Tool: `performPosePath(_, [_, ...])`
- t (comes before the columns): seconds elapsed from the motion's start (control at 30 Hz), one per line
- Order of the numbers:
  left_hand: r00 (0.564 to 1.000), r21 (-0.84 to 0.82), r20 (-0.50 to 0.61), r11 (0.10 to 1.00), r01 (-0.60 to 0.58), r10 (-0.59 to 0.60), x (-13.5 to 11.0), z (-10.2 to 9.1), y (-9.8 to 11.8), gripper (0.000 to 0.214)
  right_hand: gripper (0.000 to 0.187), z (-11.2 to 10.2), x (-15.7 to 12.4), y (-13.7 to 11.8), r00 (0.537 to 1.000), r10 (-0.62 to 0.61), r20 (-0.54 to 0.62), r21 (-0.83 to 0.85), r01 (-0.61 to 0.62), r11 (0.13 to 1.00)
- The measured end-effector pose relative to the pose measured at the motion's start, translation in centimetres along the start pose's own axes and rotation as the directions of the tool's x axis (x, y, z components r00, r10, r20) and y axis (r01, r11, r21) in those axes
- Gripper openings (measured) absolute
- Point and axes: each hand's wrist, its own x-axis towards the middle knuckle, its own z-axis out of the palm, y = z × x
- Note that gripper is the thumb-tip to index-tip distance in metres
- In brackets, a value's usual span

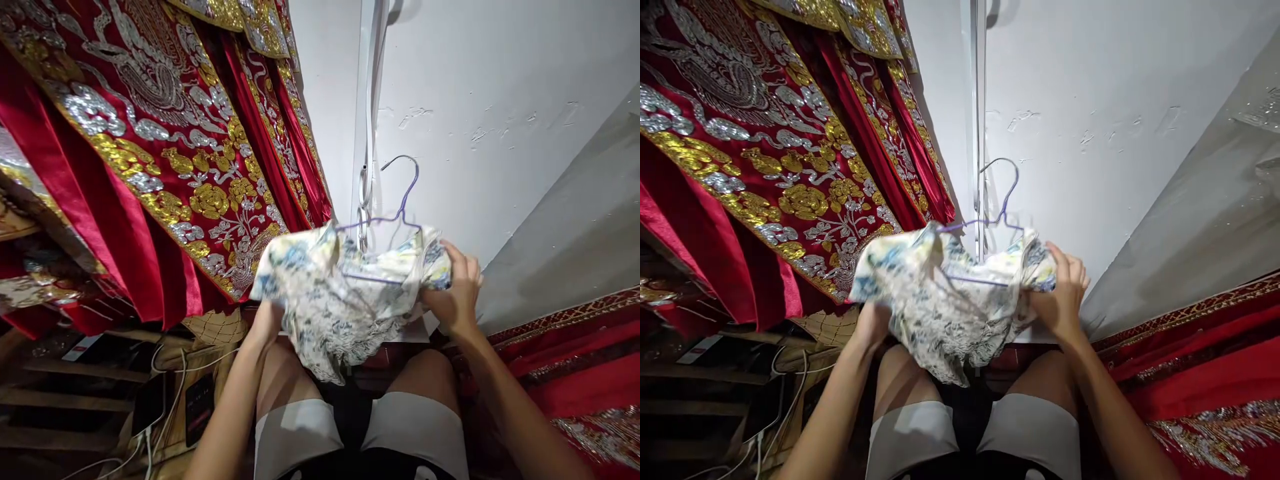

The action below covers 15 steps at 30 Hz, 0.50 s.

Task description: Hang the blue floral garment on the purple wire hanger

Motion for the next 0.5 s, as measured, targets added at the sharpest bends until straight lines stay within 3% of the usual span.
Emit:
performPosePath(0.1, [0.995, -0.321, 0.101, 0.946, 0.050, -0.019, -0.9, 0.7, -4.4, 0.063, 0.085, -0.9, 3.1, -0.8, 0.996, 0.080, 0.034, -0.034, -0.078, 0.996])
performPosePath(0.17, [0.995, -0.392, 0.092, 0.917, 0.070, -0.037, -1.9, 2.0, -6.9, 0.057, 0.087, -0.9, 4.4, -1.7, 0.996, 0.056, 0.076, -0.053, -0.052, 0.997])
performPosePath(0.23, [0.997, -0.393, 0.018, 0.917, 0.074, -0.073, -2.9, 3.5, -9.0, 0.052, 0.088, -0.7, 4.7, -2.7, 0.994, -0.007, 0.111, -0.064, 0.014, 0.998])
performPosePath(0.37, [0.959, -0.447, -0.167, 0.885, 0.133, -0.229, -4.6, 5.8, -12.2, 0.038, 0.086, -0.1, 2.4, -3.5, 0.990, -0.079, 0.113, -0.062, 0.086, 0.994])
performPosePath(0.5, [0.883, -0.500, -0.281, 0.843, 0.200, -0.376, -5.3, 6.7, -14.0, 0.032, 0.076, 1.0, -1.2, -3.0, 0.998, 0.047, -0.029, -0.007, -0.047, 0.999])
